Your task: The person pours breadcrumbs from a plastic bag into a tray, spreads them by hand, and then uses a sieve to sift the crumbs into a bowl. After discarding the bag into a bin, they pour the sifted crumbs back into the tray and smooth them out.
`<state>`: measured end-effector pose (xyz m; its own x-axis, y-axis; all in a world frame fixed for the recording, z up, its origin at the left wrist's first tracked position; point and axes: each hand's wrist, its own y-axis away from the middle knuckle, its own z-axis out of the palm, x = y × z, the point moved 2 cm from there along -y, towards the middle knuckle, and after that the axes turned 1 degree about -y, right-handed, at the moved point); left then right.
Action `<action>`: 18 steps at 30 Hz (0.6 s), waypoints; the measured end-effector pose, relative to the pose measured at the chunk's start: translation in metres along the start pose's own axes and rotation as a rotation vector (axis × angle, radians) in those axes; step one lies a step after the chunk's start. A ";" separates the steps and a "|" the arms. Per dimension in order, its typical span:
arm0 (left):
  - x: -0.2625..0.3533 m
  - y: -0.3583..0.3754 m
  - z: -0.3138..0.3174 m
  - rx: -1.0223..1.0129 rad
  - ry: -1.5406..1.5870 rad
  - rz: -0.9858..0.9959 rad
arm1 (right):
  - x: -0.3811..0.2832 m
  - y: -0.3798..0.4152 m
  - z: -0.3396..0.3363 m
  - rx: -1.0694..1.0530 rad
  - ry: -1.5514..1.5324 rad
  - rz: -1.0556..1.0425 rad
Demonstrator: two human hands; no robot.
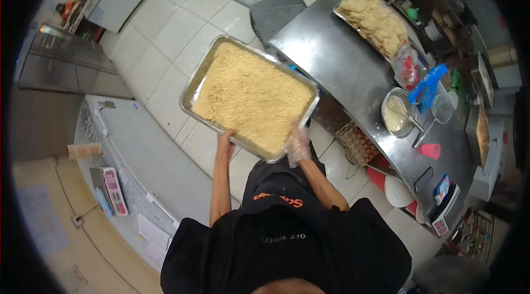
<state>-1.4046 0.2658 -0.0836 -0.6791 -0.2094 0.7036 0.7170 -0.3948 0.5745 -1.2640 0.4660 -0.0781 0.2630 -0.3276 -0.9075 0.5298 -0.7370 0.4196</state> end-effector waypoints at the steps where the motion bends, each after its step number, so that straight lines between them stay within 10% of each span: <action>1: -0.011 -0.008 -0.002 0.032 -0.041 -0.019 | 0.017 -0.011 -0.003 0.014 0.068 -0.130; 4: -0.038 -0.011 0.033 0.035 0.031 0.205 | -0.036 -0.007 -0.025 -0.038 -0.517 0.233; 6: -0.030 -0.024 0.036 -0.058 -0.105 0.013 | 0.003 -0.037 -0.043 0.147 0.206 0.337; 8: -0.022 -0.048 0.049 -0.280 -0.018 -0.188 | 0.028 -0.062 -0.041 0.288 0.023 0.050; 11: -0.069 -0.057 0.102 -0.088 -0.129 -0.074 | -0.090 -0.043 -0.111 0.191 -0.101 0.352; 15: -0.071 -0.096 0.183 -0.319 -0.148 -0.192 | -0.018 -0.114 -0.143 0.358 -0.179 -0.137; 18: -0.131 -0.112 0.210 -0.290 -0.212 -0.236 | 0.000 -0.149 -0.205 0.199 -0.068 0.290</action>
<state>-1.3629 0.5254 -0.1519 -0.7502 0.0937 0.6546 0.4511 -0.6514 0.6101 -1.1776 0.6966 -0.1367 0.3221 -0.5737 -0.7531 0.2713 -0.7061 0.6540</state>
